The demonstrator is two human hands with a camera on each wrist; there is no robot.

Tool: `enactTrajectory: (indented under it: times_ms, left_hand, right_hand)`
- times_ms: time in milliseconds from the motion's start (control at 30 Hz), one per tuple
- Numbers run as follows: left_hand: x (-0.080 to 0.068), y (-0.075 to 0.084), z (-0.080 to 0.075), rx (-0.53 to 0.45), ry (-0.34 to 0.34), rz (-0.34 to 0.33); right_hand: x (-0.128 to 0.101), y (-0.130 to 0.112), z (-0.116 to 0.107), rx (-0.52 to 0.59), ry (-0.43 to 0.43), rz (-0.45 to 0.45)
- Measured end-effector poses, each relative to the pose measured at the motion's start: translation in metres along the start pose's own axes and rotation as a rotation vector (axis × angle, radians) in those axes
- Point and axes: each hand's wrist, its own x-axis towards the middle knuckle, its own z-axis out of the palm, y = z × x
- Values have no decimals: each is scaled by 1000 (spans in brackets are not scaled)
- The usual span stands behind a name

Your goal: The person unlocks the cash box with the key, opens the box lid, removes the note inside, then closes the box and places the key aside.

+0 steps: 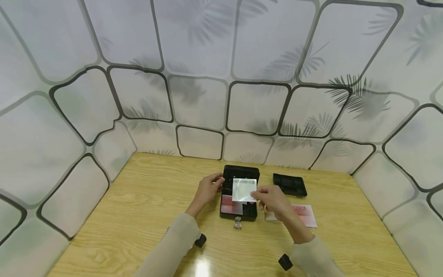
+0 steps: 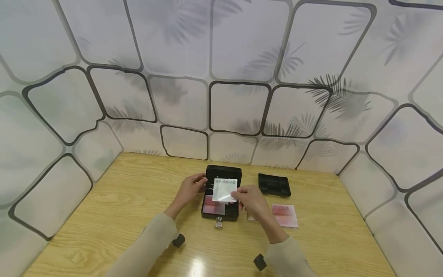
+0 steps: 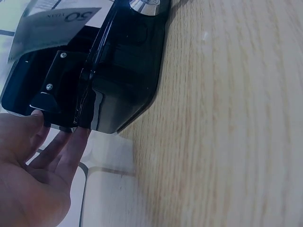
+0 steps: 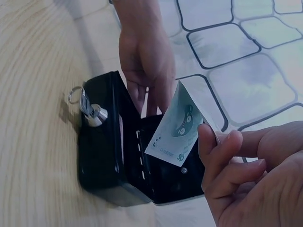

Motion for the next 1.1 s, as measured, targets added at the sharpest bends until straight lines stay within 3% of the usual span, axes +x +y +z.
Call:
enactTrajectory:
  times_ms: [300, 633, 900, 1100]
  left_hand:
    - [0, -1, -1, -16, -1, 15]
    - [1, -1, 0, -1, -1, 13]
    - [0, -2, -1, -7, -10, 5]
    - [0, -1, -1, -5, -7, 10]
  right_hand:
    - [-6, 1, -22, -31, -26, -15]
    - [-16, 6, -46, -86, -17, 25]
    - [-21, 13, -66, -40, -29, 43]
    - [-29, 15, -84, -103, -28, 20]
